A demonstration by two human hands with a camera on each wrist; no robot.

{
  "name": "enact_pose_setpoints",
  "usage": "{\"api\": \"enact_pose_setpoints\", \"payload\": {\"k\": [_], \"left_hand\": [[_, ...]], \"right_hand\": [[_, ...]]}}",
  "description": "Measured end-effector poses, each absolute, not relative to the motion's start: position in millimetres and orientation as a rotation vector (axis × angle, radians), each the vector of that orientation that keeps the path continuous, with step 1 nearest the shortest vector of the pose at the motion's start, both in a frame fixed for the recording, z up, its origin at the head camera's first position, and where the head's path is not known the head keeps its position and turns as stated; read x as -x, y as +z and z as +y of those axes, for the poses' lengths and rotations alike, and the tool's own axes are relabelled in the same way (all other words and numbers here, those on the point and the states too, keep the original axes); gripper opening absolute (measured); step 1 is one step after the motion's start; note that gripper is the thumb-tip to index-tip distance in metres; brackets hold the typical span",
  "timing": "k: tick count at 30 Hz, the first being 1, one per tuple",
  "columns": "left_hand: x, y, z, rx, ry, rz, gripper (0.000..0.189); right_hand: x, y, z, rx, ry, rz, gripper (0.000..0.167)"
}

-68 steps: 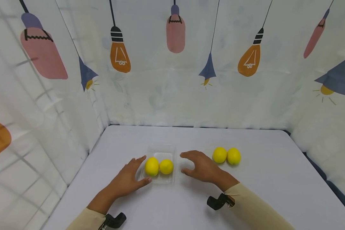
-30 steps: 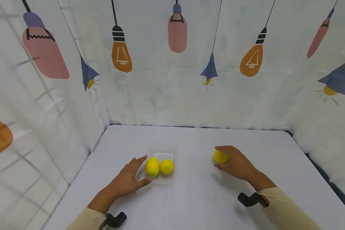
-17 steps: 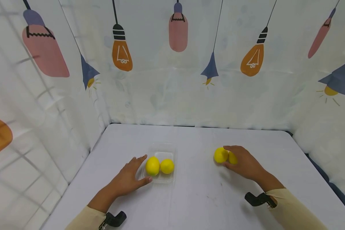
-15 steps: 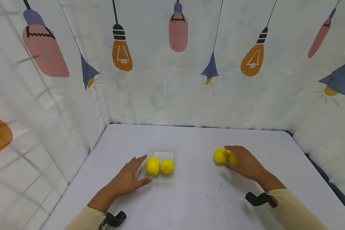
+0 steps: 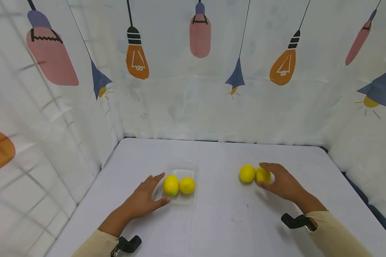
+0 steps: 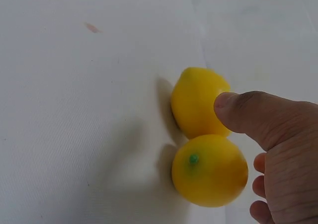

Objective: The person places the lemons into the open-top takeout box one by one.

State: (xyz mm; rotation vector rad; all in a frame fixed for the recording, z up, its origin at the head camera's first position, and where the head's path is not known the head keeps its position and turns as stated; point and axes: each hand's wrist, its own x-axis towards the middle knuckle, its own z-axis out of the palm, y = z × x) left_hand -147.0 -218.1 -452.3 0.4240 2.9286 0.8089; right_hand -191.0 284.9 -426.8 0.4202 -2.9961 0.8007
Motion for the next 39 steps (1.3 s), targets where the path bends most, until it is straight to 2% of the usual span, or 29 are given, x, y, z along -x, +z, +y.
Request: {"api": "enact_pose_setpoints", "payload": {"k": [22, 39], "left_hand": [[146.8, -451.5, -217.2, -0.412, 0.83, 2.915, 0.097], [146.3, -451.3, -216.2, -0.397, 0.839, 2.909, 0.097]], "right_hand": [[209.0, -445.4, 304.6, -0.41, 0.806, -3.057, 0.081], [212.1, -447.8, 304.5, -0.44, 0.774, -3.041, 0.078]]}}
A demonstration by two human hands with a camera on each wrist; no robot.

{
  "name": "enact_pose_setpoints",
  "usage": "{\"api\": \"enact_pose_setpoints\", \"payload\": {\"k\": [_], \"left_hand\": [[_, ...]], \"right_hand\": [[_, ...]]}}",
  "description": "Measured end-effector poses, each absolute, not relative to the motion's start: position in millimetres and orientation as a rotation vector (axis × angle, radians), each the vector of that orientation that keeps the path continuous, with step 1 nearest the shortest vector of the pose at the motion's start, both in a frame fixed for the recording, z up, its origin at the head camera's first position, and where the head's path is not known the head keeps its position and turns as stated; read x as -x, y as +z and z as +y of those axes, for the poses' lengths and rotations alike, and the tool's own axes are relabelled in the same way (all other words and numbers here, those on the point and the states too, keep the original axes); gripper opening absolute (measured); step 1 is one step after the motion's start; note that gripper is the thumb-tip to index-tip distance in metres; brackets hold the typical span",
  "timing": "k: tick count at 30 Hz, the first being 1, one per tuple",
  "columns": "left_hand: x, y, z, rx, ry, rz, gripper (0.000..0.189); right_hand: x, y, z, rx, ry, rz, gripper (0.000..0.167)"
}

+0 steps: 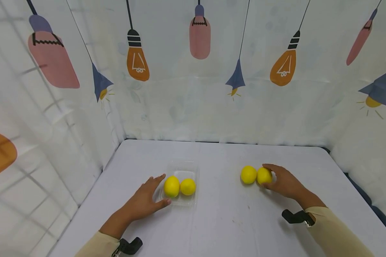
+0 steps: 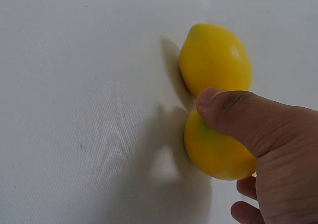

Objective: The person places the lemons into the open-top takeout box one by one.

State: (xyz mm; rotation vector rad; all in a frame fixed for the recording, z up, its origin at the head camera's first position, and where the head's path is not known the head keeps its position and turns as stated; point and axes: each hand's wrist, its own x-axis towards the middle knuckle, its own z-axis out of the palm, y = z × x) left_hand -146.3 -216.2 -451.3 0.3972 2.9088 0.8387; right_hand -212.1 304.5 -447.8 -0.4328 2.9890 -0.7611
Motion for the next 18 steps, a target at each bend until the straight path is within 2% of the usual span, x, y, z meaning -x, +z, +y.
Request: {"api": "enact_pose_setpoints", "payload": {"k": [18], "left_hand": [[146.5, -452.0, -216.1, -0.384, 0.818, 2.913, 0.098]], "right_hand": [[205.0, -435.2, 310.4, 0.442, -0.754, 3.017, 0.076]]}}
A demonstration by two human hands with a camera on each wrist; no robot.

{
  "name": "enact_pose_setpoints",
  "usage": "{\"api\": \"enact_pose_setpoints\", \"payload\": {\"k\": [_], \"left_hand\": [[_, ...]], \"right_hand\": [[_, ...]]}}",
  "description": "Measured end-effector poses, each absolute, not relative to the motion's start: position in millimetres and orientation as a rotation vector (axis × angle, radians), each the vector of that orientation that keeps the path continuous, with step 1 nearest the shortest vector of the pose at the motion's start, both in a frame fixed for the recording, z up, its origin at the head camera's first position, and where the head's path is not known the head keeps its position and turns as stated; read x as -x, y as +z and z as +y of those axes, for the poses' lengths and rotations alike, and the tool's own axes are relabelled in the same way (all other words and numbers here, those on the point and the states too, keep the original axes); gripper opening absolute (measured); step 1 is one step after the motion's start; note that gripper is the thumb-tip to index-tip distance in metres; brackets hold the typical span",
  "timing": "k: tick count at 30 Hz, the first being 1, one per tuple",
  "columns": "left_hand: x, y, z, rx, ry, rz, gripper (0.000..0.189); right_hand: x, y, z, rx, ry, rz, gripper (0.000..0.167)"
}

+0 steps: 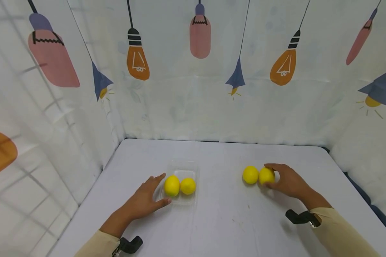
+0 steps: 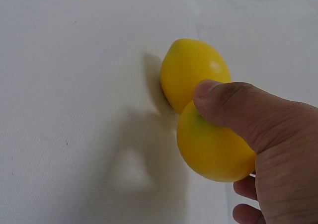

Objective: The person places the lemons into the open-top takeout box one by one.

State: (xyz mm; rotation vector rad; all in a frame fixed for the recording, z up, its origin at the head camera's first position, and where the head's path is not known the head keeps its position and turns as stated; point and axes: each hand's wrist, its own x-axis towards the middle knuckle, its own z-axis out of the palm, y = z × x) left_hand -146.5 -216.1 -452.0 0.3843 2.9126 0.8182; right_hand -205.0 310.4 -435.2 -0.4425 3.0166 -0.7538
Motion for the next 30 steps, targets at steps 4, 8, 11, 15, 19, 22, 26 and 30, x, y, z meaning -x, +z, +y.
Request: {"api": "enact_pose_setpoints", "payload": {"k": [4, 8, 11, 15, 19, 22, 26, 30], "left_hand": [[147.1, -451.4, -216.3, -0.384, 0.83, 2.905, 0.098], [147.3, -450.7, -216.1, -0.37, 0.831, 2.893, 0.098], [147.4, -450.3, -216.3, -0.365, 0.825, 2.891, 0.098], [147.8, -449.8, -216.6, -0.363, 0.83, 2.889, 0.098], [147.8, -450.7, -216.7, -0.37, 0.833, 2.887, 0.099], [147.5, -451.2, -216.6, -0.375, 0.838, 2.887, 0.099], [147.5, -451.6, -217.1, -0.381, 0.847, 2.889, 0.099], [147.6, -452.4, -218.1, -0.393, 0.84, 2.894, 0.099]], "right_hand": [[204.5, -430.2, 309.7, 0.451, -0.776, 3.02, 0.078], [203.1, -424.0, 307.2, 0.455, -0.783, 3.024, 0.079], [202.2, -419.3, 305.2, 0.453, -0.783, 3.025, 0.079], [201.9, -415.0, 303.0, 0.457, -0.78, 3.03, 0.078], [201.8, -413.2, 302.5, 0.464, -0.784, 3.033, 0.078], [201.3, -411.8, 302.3, 0.476, -0.793, 3.033, 0.078], [200.3, -408.4, 301.4, 0.476, -0.793, 3.036, 0.079], [199.9, -404.9, 299.8, 0.452, -0.788, 3.038, 0.081]]}}
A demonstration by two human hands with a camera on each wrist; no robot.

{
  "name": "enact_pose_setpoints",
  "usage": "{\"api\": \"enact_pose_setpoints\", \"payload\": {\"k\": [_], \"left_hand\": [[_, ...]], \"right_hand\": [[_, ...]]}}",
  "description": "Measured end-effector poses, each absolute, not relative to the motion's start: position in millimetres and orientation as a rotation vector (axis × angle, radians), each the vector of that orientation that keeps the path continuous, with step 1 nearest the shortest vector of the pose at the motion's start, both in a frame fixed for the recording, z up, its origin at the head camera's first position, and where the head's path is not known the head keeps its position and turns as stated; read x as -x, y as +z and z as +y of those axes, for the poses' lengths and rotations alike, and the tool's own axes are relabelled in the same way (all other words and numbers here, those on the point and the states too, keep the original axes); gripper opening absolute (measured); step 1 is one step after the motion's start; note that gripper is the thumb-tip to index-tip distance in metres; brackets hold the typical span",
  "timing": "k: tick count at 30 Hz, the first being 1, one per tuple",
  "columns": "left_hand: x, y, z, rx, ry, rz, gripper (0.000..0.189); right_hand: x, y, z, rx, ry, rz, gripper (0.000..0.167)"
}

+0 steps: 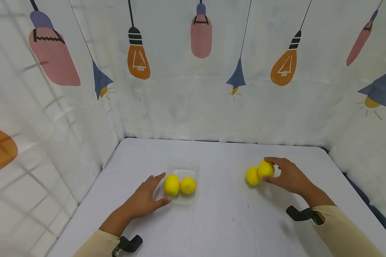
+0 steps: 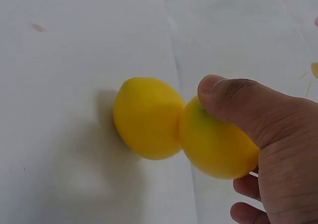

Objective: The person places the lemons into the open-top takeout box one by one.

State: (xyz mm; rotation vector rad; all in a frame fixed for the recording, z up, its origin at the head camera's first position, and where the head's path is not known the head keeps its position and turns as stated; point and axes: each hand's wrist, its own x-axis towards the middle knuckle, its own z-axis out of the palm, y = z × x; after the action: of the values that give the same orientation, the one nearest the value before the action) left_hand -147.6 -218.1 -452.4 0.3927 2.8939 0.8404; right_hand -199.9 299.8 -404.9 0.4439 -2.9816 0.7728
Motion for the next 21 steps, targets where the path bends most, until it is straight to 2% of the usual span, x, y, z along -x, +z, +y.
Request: {"api": "enact_pose_setpoints", "payload": {"k": [21], "left_hand": [[146.6, -451.9, -218.6, -0.402, 0.849, 2.888, 0.098]], "right_hand": [[206.0, -400.9, 280.3, -0.459, 0.815, -2.966, 0.082]]}}
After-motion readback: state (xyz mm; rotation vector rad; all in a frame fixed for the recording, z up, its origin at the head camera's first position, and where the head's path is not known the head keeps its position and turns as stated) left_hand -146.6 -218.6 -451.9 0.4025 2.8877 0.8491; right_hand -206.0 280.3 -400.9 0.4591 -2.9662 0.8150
